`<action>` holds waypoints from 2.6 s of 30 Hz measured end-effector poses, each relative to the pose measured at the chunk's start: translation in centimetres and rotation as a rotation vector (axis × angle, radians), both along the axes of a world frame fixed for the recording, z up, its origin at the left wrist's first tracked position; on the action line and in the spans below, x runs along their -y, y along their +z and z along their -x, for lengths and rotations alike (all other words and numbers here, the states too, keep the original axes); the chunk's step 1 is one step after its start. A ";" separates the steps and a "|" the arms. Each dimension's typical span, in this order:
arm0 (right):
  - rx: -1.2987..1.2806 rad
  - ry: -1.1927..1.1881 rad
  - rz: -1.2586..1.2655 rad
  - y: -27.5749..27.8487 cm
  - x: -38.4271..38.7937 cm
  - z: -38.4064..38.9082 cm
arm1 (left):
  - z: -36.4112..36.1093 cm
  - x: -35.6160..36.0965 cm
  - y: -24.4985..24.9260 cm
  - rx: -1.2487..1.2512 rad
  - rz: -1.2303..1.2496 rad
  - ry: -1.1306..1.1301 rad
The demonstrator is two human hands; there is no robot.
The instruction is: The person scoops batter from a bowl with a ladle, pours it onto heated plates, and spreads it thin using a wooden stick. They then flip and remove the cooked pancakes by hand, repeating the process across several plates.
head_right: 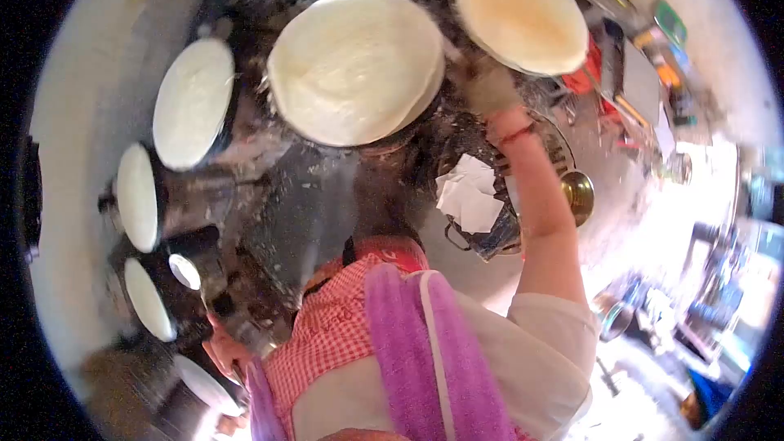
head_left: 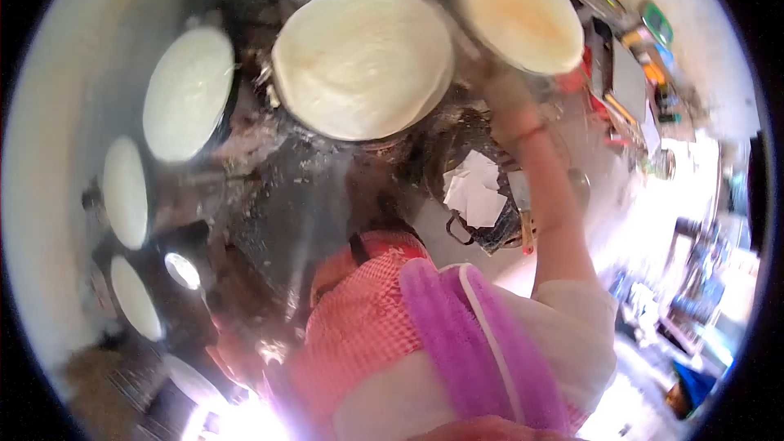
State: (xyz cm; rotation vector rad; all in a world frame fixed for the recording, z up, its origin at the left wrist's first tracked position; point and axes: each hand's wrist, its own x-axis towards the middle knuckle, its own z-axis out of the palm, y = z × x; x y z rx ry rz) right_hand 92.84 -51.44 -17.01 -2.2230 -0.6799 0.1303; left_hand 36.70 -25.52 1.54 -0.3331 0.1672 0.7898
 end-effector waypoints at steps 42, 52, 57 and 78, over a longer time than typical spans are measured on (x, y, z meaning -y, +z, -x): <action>0.212 2.616 1.118 -0.8 -40.8 96.6 | 47.1 12.6 -30.4 -0.595 0.683 1.084; -0.206 3.006 0.285 6.2 -44.4 95.0 | 42.3 7.0 -6.1 -0.789 0.523 1.652; -1.236 2.638 1.099 14.5 -43.8 99.5 | 42.3 8.1 5.7 -0.920 0.168 1.881; -1.999 1.151 1.349 3.0 -55.1 88.2 | 48.5 7.5 2.7 -0.499 -0.132 1.406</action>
